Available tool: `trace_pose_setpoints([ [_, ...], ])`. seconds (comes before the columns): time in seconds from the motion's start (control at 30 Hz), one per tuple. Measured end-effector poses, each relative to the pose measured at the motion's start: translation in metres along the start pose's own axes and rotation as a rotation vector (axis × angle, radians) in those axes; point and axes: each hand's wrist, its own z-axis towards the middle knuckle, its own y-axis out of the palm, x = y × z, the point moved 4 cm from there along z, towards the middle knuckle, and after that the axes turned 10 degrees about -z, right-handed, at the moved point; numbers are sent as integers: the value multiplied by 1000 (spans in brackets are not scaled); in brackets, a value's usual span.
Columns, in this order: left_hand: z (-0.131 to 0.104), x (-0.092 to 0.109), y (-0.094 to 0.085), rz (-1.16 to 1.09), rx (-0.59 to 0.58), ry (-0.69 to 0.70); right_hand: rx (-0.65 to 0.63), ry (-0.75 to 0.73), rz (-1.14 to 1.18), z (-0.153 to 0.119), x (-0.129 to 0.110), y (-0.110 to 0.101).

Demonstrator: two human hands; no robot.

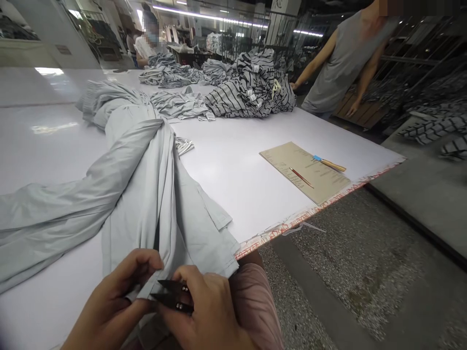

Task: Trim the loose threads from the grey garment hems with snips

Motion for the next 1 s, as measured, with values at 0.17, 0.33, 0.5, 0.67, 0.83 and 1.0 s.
trace_pose_setpoints([
  [0.17, 14, 9, -13, -39, -49, -69, 188, 81, 206, 17, 11, -17],
  [0.33, 21, -1, -18, -282, -241, -347, 96, 119, 40, 13, 15, -22],
  [0.5, 18, -8, -14, -293, -223, -369, -37, -9, -133, 3, 2, -19],
  [0.67, 16, 0, -10, -139, -267, -285, 46, -184, -341, 5, -12, -18],
  [0.83, 14, 3, -10, -142, -258, -312, 45, -218, -408, 4, -17, -16],
  [1.0, 13, 6, -7, -137, -250, -324, 64, -193, -402, 0, -12, -18],
])
